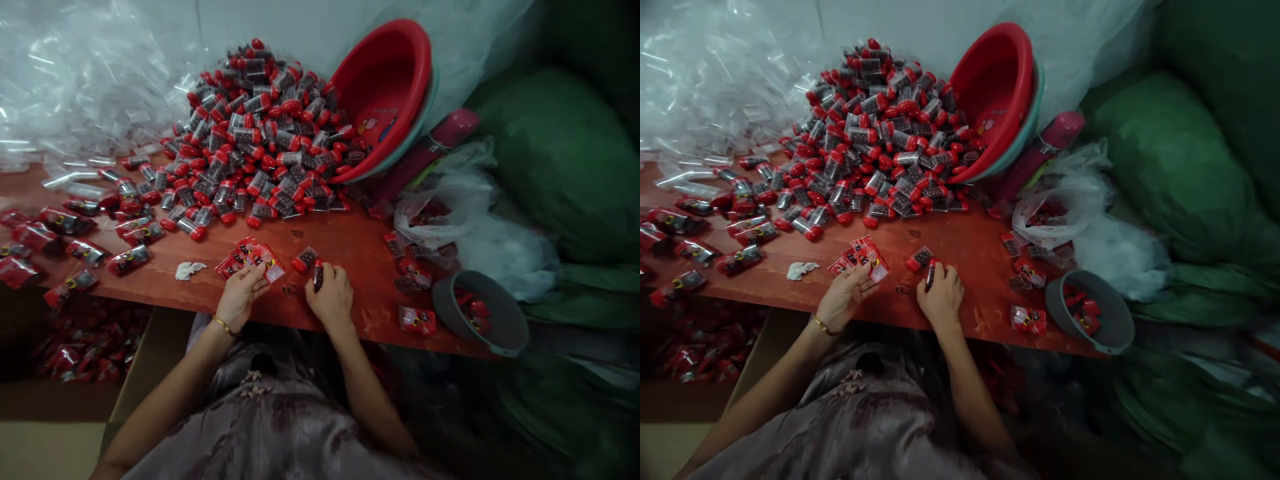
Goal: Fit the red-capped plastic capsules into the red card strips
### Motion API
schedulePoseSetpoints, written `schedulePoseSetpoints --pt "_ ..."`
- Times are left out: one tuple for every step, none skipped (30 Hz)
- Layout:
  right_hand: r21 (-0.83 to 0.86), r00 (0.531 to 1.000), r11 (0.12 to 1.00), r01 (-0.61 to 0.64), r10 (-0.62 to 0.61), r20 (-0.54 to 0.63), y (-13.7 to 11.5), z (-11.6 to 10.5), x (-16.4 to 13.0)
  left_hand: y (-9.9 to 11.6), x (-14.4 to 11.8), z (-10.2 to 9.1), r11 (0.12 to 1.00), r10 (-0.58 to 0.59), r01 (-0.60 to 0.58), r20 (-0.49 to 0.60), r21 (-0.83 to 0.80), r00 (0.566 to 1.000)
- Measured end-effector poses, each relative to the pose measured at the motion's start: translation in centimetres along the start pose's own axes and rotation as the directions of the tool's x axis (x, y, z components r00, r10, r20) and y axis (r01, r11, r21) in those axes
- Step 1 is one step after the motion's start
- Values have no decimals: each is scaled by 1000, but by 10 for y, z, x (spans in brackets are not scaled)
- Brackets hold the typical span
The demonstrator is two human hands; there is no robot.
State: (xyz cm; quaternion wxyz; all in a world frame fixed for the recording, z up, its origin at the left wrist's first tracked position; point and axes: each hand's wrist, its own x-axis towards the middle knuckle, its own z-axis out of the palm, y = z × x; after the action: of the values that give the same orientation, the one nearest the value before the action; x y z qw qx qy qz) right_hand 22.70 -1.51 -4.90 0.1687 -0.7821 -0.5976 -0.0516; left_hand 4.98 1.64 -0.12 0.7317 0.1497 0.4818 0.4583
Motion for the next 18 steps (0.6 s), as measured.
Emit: schedulePoseSetpoints --pt "9 1000 1000 14 -14 -9 7 2 0 2 -1 -2 1000 -2 2 2 -1 1000" --pt "27 1000 999 24 -23 -13 14 3 -1 4 -2 -4 1000 -2 2 4 -4 1000" --pt "60 1000 998 26 -25 -16 22 3 -2 5 -3 -5 1000 -2 2 5 -8 1000" --pt "115 1000 993 18 -17 -14 29 1 -3 5 -3 -6 1000 -2 2 5 -13 1000" --pt "197 1000 980 2 -2 -2 34 -2 -5 5 -4 -6 1000 -1 1 6 -17 1000" --pt "304 999 953 -19 11 30 37 -6 -9 3 -4 -6 1000 0 0 5 -18 1000" --pt "426 996 903 -50 15 87 37 -13 -13 2 -4 -5 1000 -3 3 3 -16 1000" --pt "548 986 832 -93 2 164 34 -20 -18 0 -4 -4 1000 -5 5 0 -11 1000" --pt "654 967 742 -146 -32 252 30 -28 -23 -2 -5 -3 1000 -6 6 -2 -5 1000" --pt "734 940 648 -204 -79 332 23 -36 -29 -4 -6 -2 1000 -2 2 -4 3 1000" --pt "786 911 563 -256 -132 390 15 -44 -33 -6 -6 -1 1000 8 -8 -7 13 1000" --pt "818 888 494 -294 -175 425 7 -49 -37 -7 -7 0 999 24 -24 -7 23 1000" --pt "838 873 442 -321 -206 443 0 -54 -40 -8 -9 0 998 44 -44 -6 35 999" --pt "850 864 403 -338 -226 451 -6 -56 -41 -9 -10 1 996 69 -68 -4 50 998" --pt "858 858 374 -353 -237 456 -10 -58 -42 -9 -11 1 993 98 -97 -3 67 995" --pt "860 851 351 -370 -244 465 -13 -58 -42 -9 -12 1 988 132 -131 -5 87 991" --pt "858 839 332 -392 -252 481 -15 -58 -41 -9 -13 1 980 170 -168 -6 109 985" --pt "851 822 317 -419 -265 504 -16 -57 -39 -9 -14 0 969 208 -206 -5 138 978"
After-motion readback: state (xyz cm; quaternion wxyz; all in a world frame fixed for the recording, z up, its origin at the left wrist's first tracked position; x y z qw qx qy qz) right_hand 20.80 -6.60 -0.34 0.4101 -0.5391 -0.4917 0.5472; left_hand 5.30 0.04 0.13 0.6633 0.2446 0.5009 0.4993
